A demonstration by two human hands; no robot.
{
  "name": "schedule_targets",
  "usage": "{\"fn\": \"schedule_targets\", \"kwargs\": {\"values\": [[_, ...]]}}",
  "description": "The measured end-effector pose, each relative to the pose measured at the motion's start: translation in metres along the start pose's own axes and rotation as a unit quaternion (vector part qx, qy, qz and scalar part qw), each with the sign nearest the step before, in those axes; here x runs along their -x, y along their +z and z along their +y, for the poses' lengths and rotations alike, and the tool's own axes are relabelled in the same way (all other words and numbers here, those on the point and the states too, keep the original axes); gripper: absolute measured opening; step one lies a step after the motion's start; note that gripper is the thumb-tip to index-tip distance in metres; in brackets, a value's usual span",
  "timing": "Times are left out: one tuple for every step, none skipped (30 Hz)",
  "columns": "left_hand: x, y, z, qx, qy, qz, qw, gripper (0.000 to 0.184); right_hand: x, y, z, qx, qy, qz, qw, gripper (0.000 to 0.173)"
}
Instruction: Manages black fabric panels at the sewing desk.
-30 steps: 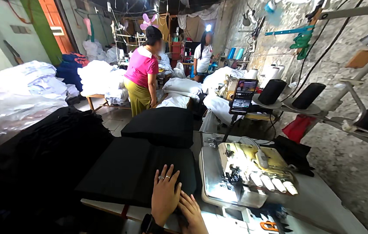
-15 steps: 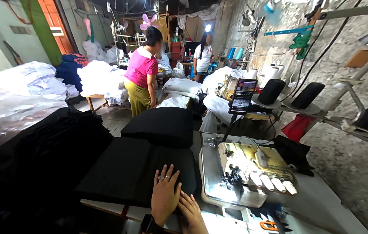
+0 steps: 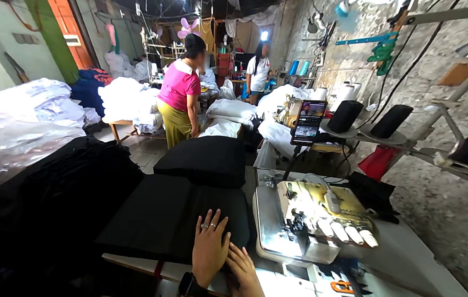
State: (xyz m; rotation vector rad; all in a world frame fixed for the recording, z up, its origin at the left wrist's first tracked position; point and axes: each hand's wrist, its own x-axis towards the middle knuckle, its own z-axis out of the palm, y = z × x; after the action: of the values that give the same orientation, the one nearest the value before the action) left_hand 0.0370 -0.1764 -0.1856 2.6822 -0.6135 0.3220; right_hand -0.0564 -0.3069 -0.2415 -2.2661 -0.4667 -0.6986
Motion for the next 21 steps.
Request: {"fn": "schedule_targets", "kwargs": {"values": [[0.0, 0.0, 0.0, 0.0, 0.001, 0.001, 1.0, 0.046, 0.0, 0.0, 0.0, -0.002, 0.0, 0.001, 1.0, 0.041], [0.0, 0.0, 0.0, 0.0, 0.001, 0.002, 1.0, 0.045, 0.001, 0.0, 0.0, -0.002, 0.0, 0.002, 1.0, 0.041], [0.0, 0.001, 0.0, -0.001, 0.0, 0.002, 1.0, 0.045, 0.001, 0.0, 0.001, -0.002, -0.001, 0.002, 1.0, 0.041], [0.0, 0.001, 0.0, -0.001, 0.0, 0.002, 1.0, 0.045, 0.001, 0.0, 0.001, 0.001, -0.002, 0.002, 1.0, 0.041], [0.0, 0.001, 0.0, -0.003, 0.0, 0.001, 1.0, 0.045, 0.001, 0.0, 0.001, 0.002, -0.003, 0.002, 1.0, 0.04], [0.0, 0.0, 0.0, -0.003, 0.0, 0.0, 1.0, 0.045, 0.001, 0.0, 0.001, 0.003, -0.003, 0.001, 1.0, 0.04], [0.0, 0.001, 0.0, -0.003, 0.0, 0.0, 1.0, 0.046, 0.0, 0.0, 0.001, 0.003, -0.002, 0.0, 1.0, 0.04], [0.0, 0.001, 0.0, -0.003, 0.0, 0.002, 1.0, 0.046, 0.001, 0.0, 0.001, 0.004, -0.001, 0.0, 1.0, 0.041], [0.0, 0.001, 0.0, -0.004, 0.001, 0.005, 1.0, 0.045, 0.001, 0.001, 0.0, 0.004, -0.001, 0.001, 1.0, 0.041], [0.0, 0.002, 0.0, -0.004, 0.002, 0.007, 1.0, 0.045, 0.001, 0.001, 0.001, 0.005, -0.001, 0.001, 1.0, 0.041], [0.0, 0.001, 0.0, -0.003, 0.002, 0.008, 1.0, 0.045, 0.001, 0.001, 0.001, 0.006, 0.0, 0.0, 1.0, 0.042], [0.0, 0.0, 0.0, -0.001, 0.0, 0.005, 1.0, 0.045, 0.001, 0.001, 0.001, 0.002, 0.004, -0.003, 1.0, 0.042], [0.0, -0.001, 0.001, 0.003, -0.003, 0.0, 1.0, 0.045, 0.001, -0.002, 0.0, -0.011, 0.016, -0.011, 1.0, 0.042], [0.0, -0.002, 0.002, 0.008, -0.006, -0.009, 1.0, 0.045, -0.001, -0.009, -0.005, -0.044, 0.04, -0.031, 0.998, 0.04], [0.0, -0.003, 0.001, 0.011, -0.008, -0.016, 1.0, 0.045, -0.008, -0.022, -0.015, -0.095, 0.078, -0.056, 0.991, 0.037], [-0.001, -0.003, 0.001, 0.015, -0.007, -0.015, 1.0, 0.045, -0.019, -0.041, -0.031, -0.159, 0.129, -0.079, 0.976, 0.032], [-0.001, -0.002, 0.0, 0.016, -0.006, -0.007, 1.0, 0.045, -0.032, -0.065, -0.051, -0.243, 0.182, -0.091, 0.948, 0.028], [-0.001, -0.001, 0.0, 0.016, -0.004, 0.001, 1.0, 0.044, -0.047, -0.091, -0.074, -0.36, 0.21, -0.082, 0.905, 0.025], [-0.001, 0.001, 0.0, 0.013, 0.001, 0.015, 1.0, 0.043, -0.062, -0.117, -0.1, -0.49, 0.198, -0.064, 0.846, 0.027], [0.0, 0.001, 0.002, 0.011, 0.007, 0.023, 1.0, 0.043, -0.077, -0.144, -0.126, -0.603, 0.16, -0.068, 0.778, 0.039], [-0.002, -0.005, 0.007, 0.014, 0.007, 0.011, 1.0, 0.043, -0.094, -0.171, -0.156, -0.679, 0.117, -0.082, 0.72, 0.054]]}}
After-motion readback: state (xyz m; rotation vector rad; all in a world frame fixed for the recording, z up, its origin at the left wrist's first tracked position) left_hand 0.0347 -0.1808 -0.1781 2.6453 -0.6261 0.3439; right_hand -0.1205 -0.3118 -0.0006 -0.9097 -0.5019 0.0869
